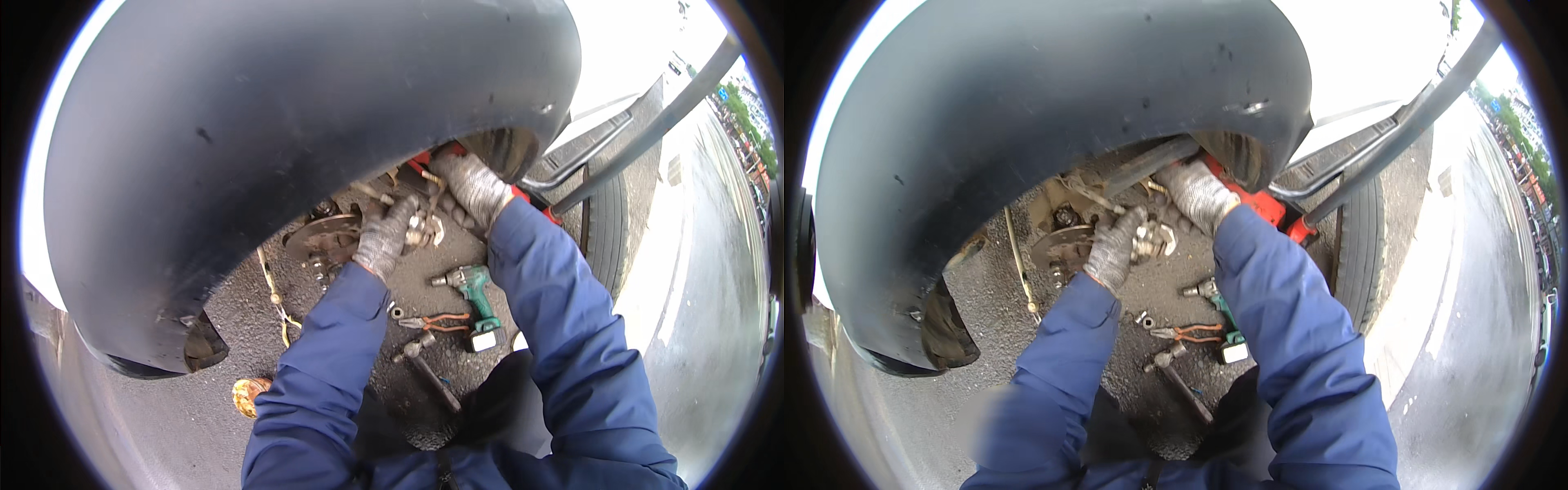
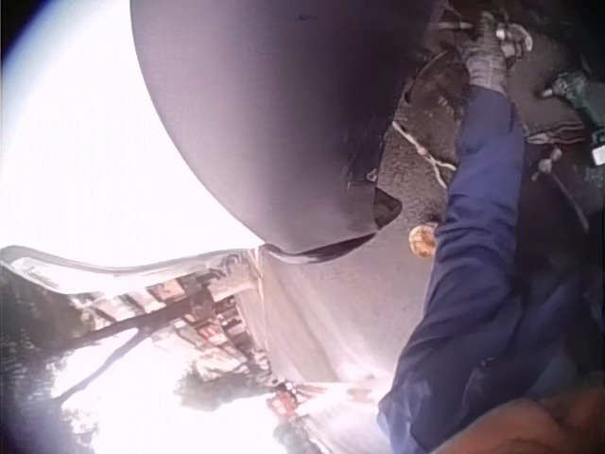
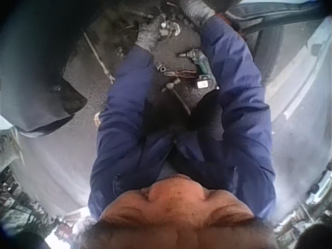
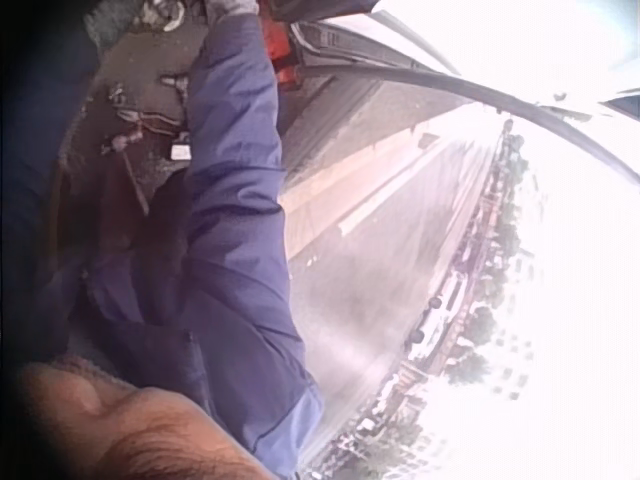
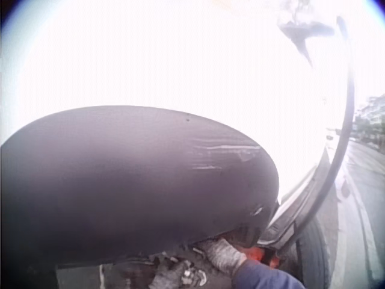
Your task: The person kneels beside a car and uses pliers to remove a cotter pin from the wheel hub. They then apply grease to the pin and reinsert it into the hub, securing the brake assembly.
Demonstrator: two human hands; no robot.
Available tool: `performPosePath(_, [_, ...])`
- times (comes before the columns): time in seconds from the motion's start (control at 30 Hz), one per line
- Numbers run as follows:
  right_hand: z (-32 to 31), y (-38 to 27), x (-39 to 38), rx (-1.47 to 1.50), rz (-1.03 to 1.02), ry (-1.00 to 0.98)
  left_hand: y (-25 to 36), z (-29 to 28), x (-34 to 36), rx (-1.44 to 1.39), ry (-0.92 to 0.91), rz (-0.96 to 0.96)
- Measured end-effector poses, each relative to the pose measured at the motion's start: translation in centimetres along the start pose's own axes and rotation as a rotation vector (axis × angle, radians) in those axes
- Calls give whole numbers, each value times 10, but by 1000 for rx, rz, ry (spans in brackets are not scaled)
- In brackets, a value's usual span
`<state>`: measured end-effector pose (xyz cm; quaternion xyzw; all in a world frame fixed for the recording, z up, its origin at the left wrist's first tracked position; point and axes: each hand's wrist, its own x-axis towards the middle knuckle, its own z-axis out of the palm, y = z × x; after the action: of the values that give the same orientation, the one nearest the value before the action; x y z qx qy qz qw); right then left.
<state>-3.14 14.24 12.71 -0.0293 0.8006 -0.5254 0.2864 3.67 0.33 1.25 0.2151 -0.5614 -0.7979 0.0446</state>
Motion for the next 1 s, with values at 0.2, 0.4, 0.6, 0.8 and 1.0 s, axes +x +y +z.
performPosePath(0.2, [9,34,20,91,-522,152,14,4,-12,8,-32,47])
performPosePath(0.4, [20,31,-18,90,-673,86,5,4,-4,100,-19,76])
performPosePath(0.6, [32,51,-26,-30,-937,198,7,3,-7,56,-29,0])
performPosePath(0.8, [18,36,8,775,-245,-57,11,-6,-8,40,-111,-53])
performPosePath(1.0, [25,54,-30,-299,-1115,234,8,-1,-2,121,-51,-31])
